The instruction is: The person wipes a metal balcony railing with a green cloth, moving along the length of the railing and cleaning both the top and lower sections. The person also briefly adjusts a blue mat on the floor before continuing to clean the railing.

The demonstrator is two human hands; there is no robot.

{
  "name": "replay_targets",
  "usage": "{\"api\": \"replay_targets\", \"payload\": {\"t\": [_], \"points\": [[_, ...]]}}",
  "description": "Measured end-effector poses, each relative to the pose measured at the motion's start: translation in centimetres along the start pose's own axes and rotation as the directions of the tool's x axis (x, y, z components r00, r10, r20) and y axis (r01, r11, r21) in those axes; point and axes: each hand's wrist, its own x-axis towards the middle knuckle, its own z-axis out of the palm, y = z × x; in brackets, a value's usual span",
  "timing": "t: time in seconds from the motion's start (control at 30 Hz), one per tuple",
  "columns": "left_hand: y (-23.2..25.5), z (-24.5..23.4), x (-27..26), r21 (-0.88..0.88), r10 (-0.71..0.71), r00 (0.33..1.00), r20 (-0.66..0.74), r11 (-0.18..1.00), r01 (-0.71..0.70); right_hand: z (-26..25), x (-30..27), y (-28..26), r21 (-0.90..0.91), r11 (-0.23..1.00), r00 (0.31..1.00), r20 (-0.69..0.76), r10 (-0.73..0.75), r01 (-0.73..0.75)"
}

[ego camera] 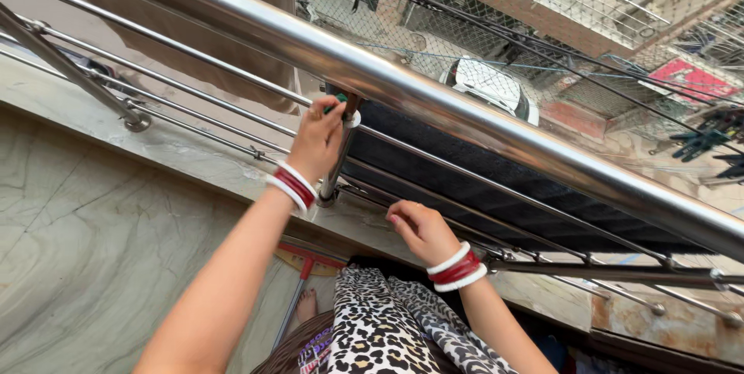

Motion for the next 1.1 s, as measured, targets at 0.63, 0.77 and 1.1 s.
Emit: {"api": "replay_targets", "payload": {"t": [0.63, 0.77, 1.1], "points": [[8.6, 2.7, -9.9, -0.375, -0.135, 0.987, 0.092, 0.913, 0.160, 1.7, 3.1, 1.3, 0.673, 0.739, 0.985, 0.113, -0.130, 0.020], [6.0, 2.2, -8.9, -0.429, -0.391, 0.917, 0.076, 0.818, 0.384, 1.1, 3.1, 1.0, 0.793, 0.428, 0.874, 0.486, -0.016, -0.433], [-1.3, 9.6, -13.1, -0.592, -0.647, 0.524, 0.554, 0.136, 0.794, 0.1, 10.7, 0.4, 0.858, 0.513, 0.999, -0.023, 0.027, 0.006]]}}
